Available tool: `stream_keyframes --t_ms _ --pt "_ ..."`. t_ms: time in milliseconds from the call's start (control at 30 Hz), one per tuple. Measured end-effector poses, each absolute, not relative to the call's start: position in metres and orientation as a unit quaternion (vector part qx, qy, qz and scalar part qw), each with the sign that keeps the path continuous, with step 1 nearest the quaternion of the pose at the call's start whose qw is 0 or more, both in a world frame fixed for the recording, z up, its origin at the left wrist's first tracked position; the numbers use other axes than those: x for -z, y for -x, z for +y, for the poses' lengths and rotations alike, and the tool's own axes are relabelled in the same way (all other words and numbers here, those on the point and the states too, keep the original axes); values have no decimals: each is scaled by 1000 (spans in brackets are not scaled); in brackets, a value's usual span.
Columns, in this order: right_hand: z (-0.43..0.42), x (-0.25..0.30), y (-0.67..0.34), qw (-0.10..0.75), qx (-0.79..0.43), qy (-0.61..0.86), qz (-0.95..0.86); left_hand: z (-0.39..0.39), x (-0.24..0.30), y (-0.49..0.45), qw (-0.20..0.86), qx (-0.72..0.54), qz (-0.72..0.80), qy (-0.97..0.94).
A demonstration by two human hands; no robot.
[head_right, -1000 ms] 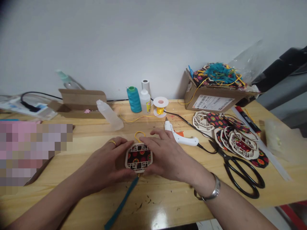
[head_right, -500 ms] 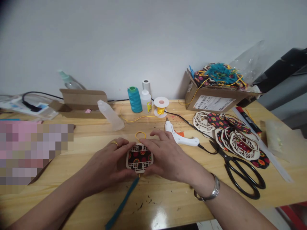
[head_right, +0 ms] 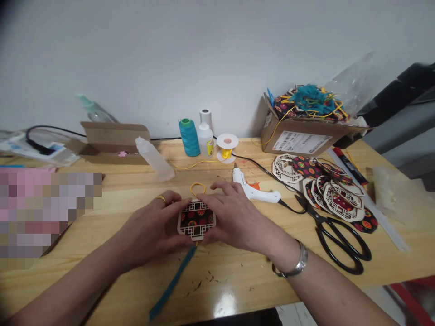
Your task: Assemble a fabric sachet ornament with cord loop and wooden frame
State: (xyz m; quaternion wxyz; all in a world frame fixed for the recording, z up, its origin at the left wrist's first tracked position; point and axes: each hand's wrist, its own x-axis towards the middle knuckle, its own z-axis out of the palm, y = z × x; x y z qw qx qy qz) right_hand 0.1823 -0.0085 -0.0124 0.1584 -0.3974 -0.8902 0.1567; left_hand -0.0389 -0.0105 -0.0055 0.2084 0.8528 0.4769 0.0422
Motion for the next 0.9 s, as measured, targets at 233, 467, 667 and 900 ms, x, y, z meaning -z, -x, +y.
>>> stream_keyframes --t_ms 233,467,667,900 --pt "-9 12 -182 157 -160 399 -889 -10 6 39 199 -40 478 -855" --pt "-7 12 -182 152 -158 391 -894 -12 9 40 181 -36 474 -861" --pt "-8 12 -183 155 -156 392 -894 -11 8 39 191 -44 467 -862" --pt "-9 9 -181 147 -165 391 -894 -13 5 36 210 -50 466 -858"
